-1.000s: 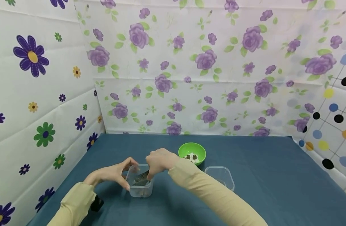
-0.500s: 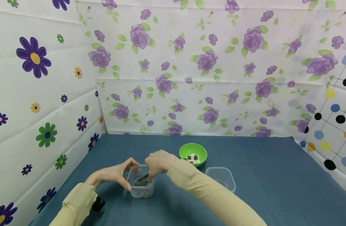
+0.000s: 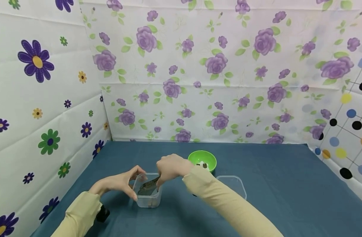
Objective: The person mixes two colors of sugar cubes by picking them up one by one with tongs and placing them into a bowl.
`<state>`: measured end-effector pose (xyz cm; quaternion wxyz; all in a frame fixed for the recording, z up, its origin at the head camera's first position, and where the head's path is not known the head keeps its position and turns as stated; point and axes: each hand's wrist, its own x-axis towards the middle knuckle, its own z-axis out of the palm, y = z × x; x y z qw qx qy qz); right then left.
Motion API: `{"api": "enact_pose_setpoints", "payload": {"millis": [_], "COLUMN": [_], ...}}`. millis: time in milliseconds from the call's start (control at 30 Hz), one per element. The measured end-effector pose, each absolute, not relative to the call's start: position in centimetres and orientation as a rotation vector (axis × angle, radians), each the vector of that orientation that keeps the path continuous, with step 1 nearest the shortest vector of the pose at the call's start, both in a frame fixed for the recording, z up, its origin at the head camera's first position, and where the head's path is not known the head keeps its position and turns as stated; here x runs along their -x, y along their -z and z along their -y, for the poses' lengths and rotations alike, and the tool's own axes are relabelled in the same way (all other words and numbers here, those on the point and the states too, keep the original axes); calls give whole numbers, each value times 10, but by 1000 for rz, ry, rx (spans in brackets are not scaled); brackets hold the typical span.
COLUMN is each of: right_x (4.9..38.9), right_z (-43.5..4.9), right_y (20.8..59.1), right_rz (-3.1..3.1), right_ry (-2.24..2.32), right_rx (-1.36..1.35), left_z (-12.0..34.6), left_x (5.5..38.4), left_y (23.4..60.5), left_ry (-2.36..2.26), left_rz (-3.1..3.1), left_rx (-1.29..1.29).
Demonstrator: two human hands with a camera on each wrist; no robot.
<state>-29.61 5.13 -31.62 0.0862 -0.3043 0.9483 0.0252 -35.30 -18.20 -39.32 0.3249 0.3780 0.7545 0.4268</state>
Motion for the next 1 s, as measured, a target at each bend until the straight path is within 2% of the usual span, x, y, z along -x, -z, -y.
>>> {"api": "enact_pose_setpoints", "payload": {"millis": [300, 567, 1000], "right_x": [300, 296, 303], "right_z": [-77, -124, -195], "right_y": [305, 287, 291], "right_rz": [-2835, -2823, -2876], "right_ry": [88, 358, 451], "right_rx": [902, 797, 692], "left_z": [183, 183, 182], "left_x": [354, 353, 352], "left_y": [394, 394, 393], "left_ry": [-1104, -1117, -1139], "left_rz": [-2017, -1988, -1948], "left_rx": [-962, -981, -992]}}
